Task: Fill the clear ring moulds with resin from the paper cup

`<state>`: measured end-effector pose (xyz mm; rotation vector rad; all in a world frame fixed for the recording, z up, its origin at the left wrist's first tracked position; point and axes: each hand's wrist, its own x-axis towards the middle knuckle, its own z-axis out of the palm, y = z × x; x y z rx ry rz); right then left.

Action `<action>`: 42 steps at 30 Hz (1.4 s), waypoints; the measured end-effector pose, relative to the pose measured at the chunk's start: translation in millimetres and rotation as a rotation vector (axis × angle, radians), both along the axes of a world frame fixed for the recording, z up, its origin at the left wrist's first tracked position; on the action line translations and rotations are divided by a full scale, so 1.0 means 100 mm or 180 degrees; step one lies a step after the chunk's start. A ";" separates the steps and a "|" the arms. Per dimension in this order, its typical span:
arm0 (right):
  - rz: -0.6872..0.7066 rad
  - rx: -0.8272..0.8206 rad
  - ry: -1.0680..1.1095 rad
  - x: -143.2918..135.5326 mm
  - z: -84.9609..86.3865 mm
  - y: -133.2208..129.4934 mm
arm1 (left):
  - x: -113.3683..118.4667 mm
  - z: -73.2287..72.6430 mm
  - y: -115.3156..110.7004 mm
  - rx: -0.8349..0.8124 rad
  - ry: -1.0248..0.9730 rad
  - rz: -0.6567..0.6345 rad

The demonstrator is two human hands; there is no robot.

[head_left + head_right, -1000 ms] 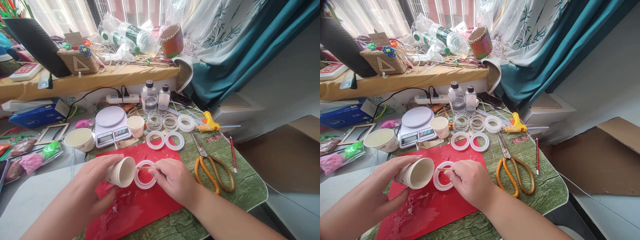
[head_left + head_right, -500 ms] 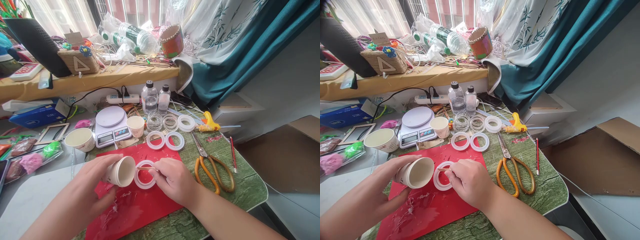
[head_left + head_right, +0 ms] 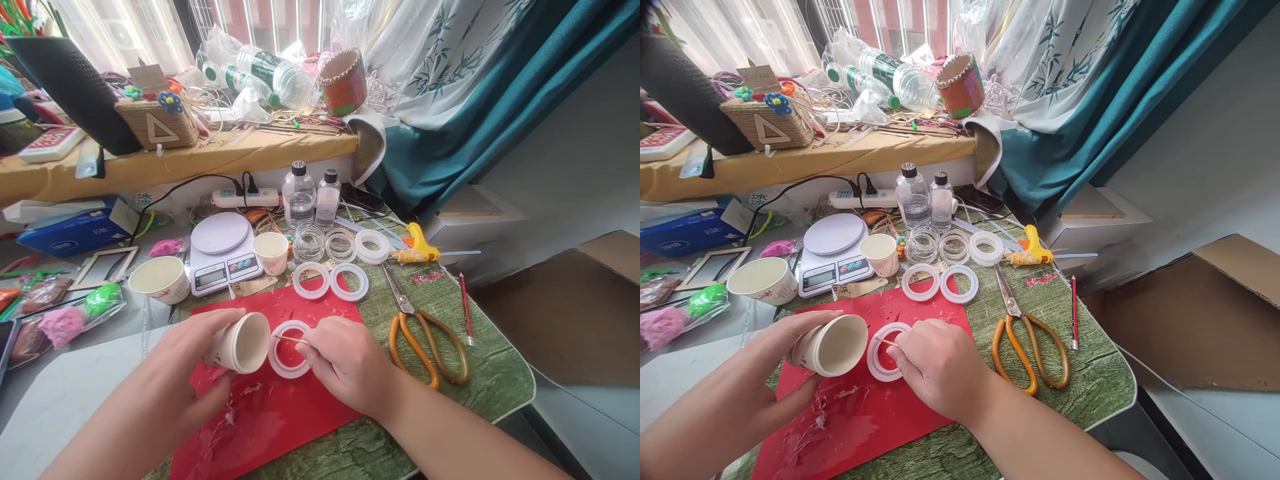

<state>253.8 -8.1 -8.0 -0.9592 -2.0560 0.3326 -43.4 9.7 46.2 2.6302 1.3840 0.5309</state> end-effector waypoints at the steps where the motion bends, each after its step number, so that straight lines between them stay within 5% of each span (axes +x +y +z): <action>1: -0.0011 0.0022 -0.0012 0.00 0.00 0.00 | 0.00 0.00 0.00 0.0001 -0.0003 0.0006; 21: 0.0127 0.0087 -0.0119 0.01 0.04 -0.03 | -0.07 -0.04 0.00 -0.0266 0.0074 -0.0026; 42: 0.0353 -0.0600 0.0953 0.02 -0.01 0.03 | -0.08 -0.02 0.01 -0.0330 0.0000 -0.0040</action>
